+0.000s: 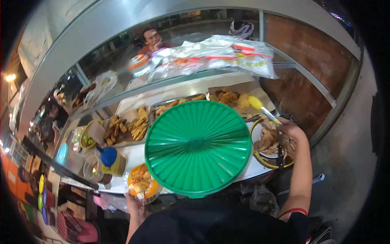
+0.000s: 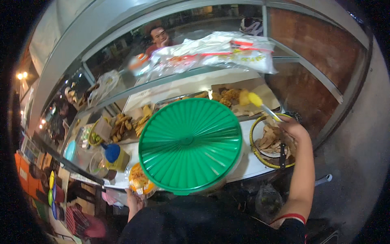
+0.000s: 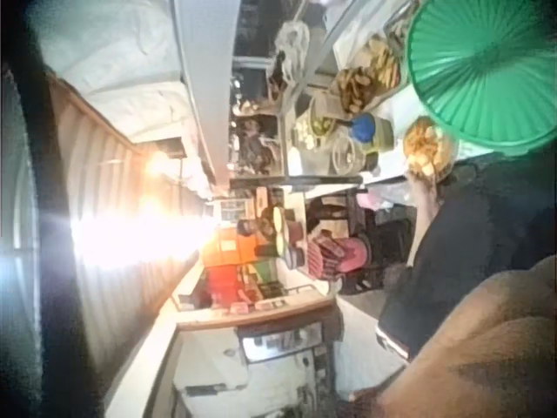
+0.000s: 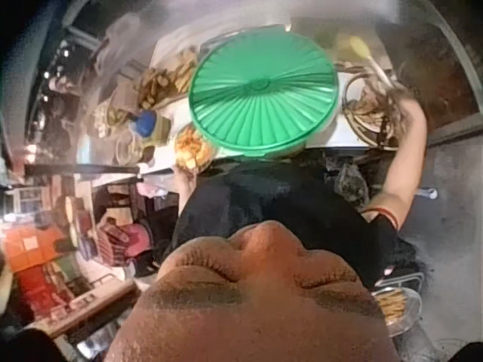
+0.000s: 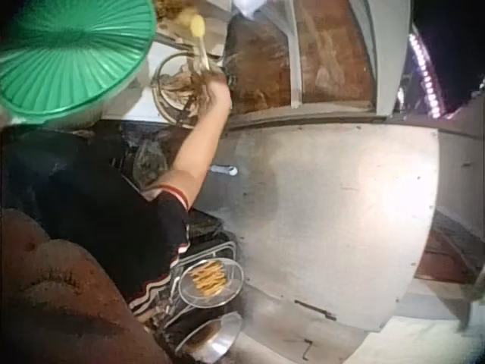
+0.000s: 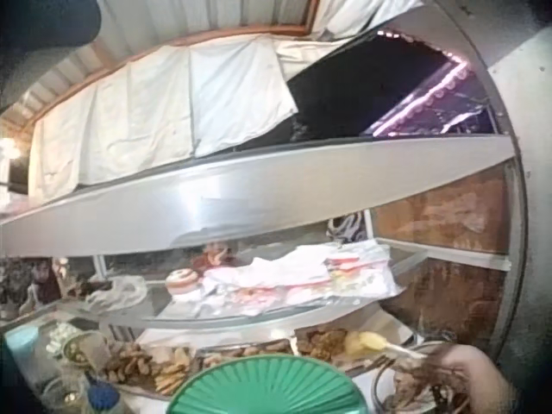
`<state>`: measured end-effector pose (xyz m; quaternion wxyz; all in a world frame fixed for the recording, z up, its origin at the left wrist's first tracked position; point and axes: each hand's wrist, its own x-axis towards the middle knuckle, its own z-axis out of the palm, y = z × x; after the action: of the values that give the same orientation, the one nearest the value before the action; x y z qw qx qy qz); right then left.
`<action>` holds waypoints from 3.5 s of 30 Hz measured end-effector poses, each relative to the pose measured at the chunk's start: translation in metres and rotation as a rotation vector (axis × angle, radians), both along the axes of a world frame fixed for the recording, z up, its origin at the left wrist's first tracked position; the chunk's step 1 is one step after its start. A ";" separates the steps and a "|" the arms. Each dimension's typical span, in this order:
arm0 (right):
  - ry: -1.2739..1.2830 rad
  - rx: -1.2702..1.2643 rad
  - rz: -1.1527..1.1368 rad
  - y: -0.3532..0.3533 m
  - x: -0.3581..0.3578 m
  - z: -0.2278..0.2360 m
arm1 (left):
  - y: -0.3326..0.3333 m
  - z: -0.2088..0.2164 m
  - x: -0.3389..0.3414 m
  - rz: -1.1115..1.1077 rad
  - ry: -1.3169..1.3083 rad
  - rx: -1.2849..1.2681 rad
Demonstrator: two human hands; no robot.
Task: The person assembles a dessert dish by placing white cubes onto a plate, adding a scoop of red sauce, and pouring an orange liquid over the top. They then add a yellow crumbly topping and a white powder before serving the finished plate to a customer.
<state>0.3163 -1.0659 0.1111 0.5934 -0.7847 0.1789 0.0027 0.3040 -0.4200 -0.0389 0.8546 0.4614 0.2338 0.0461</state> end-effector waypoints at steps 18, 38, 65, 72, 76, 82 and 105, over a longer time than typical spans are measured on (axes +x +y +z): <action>-0.405 0.079 0.021 0.255 -0.123 0.109 | 0.050 0.002 0.055 -0.148 0.082 -0.106; -0.312 -1.339 0.662 0.501 -0.014 0.039 | 0.088 -0.044 0.102 -0.420 0.116 0.107; -0.510 -1.142 -0.394 0.323 -0.148 0.176 | 0.085 -0.028 0.106 -0.429 0.224 0.243; -0.152 -1.002 -0.559 0.122 -0.084 0.024 | 0.089 -0.044 0.087 -0.153 0.178 0.288; -0.013 -0.957 -0.440 0.076 0.008 -0.057 | 0.078 -0.032 0.052 0.084 0.093 0.533; -0.160 -1.539 -0.071 0.007 0.101 -0.169 | -0.005 0.070 -0.017 0.213 -0.418 0.886; -0.599 -0.928 0.760 0.205 -0.071 0.095 | -0.156 0.207 0.009 -0.729 -1.369 1.393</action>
<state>0.2455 -0.8606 0.2062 0.1762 -0.9339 -0.2997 -0.0835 0.3130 -0.5756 0.1683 0.3113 0.7701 -0.5328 0.1618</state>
